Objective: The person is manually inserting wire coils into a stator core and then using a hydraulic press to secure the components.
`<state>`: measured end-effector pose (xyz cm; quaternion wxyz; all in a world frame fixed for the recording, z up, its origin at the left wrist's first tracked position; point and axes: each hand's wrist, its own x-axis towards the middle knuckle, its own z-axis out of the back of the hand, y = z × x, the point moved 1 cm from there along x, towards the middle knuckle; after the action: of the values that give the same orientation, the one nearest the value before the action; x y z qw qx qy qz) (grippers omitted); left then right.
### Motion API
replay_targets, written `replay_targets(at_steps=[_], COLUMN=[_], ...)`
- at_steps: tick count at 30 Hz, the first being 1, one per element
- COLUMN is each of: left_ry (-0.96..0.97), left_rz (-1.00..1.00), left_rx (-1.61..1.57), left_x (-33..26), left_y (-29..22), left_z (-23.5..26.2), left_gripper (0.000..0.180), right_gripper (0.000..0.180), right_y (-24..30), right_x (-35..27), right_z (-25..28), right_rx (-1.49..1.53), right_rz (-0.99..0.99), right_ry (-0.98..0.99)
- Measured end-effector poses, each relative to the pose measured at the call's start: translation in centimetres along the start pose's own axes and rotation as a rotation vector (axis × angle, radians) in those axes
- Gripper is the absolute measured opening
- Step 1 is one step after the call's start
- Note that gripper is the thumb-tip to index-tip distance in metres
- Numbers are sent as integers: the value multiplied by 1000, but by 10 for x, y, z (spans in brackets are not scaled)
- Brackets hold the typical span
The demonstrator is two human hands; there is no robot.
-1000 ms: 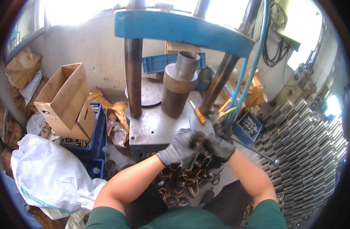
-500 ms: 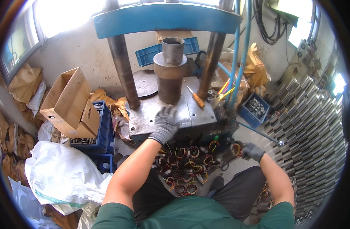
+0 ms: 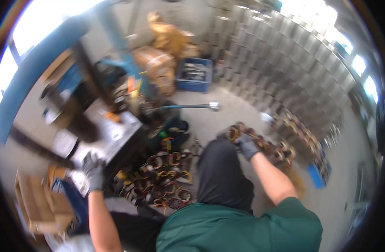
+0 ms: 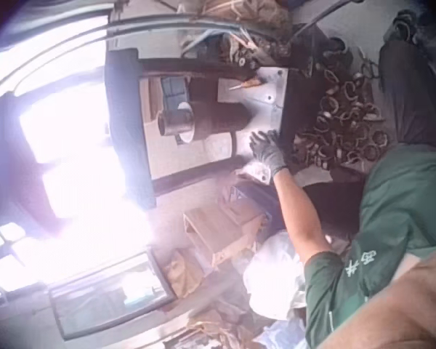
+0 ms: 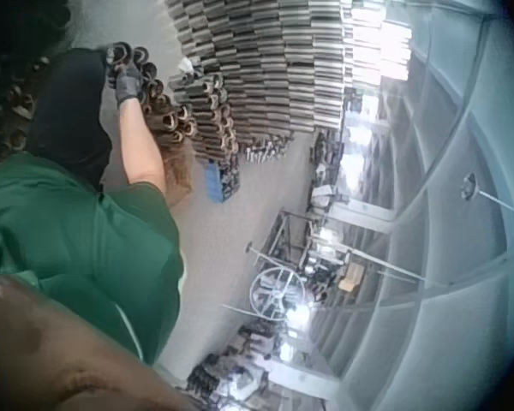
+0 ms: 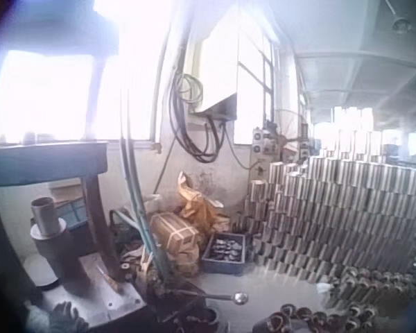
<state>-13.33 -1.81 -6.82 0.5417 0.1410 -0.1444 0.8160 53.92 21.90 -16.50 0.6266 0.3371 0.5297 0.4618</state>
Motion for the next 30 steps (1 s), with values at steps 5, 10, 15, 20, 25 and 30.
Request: replay_targets(at_steps=[5, 10, 15, 20, 25, 30], left_ry=[61, 104, 372, 618, 859, 931], left_rz=[89, -184, -579, -400, -266, -207], left_rx=[-228, -423, -301, -379, -304, -115], left_x=[-21, -57, -84, -88, -77, -91], left_y=[-32, -113, -133, -140, -142, -127], left_z=[25, 39, 23, 50, -9, 31], left_gripper=[63, 64, 50, 41, 38, 38], right_gripper=[10, 12, 12, 28, 36, 50], right_y=[-47, -104, -146, -148, -216, -135], right_x=[-35, -44, -6, 73, 131, 130], right_z=[3, 49, 89, 87, 197, 110], right_rx=[369, 561, 682, 463, 237, 338], right_rz=[-274, -354, -311, -287, -261, -488], right_ry=[-210, -342, -758, -1096, -1333, -1332])
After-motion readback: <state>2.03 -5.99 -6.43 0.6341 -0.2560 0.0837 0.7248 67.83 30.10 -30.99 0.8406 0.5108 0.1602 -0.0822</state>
